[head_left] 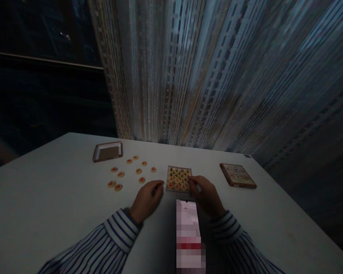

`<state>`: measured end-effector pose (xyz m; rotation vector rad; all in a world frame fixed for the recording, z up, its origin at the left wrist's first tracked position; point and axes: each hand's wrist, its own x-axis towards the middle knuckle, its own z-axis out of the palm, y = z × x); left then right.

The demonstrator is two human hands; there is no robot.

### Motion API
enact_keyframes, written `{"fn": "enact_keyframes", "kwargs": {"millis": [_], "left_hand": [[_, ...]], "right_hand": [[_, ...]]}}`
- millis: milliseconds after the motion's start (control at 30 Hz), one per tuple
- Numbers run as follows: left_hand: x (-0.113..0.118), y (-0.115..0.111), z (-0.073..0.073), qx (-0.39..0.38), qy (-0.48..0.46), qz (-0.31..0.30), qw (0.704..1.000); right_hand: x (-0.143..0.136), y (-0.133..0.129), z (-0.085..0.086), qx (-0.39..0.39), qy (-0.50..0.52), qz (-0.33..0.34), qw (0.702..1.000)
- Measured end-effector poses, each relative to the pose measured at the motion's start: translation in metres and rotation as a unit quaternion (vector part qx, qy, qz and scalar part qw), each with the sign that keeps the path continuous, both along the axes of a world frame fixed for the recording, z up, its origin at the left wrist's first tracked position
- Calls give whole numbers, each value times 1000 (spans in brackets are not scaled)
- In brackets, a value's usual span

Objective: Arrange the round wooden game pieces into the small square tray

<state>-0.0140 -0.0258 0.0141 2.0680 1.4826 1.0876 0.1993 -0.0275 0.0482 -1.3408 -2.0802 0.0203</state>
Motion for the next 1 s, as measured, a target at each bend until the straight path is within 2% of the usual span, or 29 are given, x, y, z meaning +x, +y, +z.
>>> {"fn": "enact_keyframes", "kwargs": {"millis": [167,333,667,1000], "left_hand": [[-3,-10,-1,-37,-8,-1,999],[-3,-14,0,-46,3,-5,999],[-5,-19,5,-52,14,-5,999],[-20,-25,7,-43,-16,-4,999]], "right_hand": [[0,1,-11,51,15,26,998],[-3,0,-11,50,4,33,998],[-6,-3,-4,39,-8,49,998],[-12,-4,13,32,6,56,998]]}}
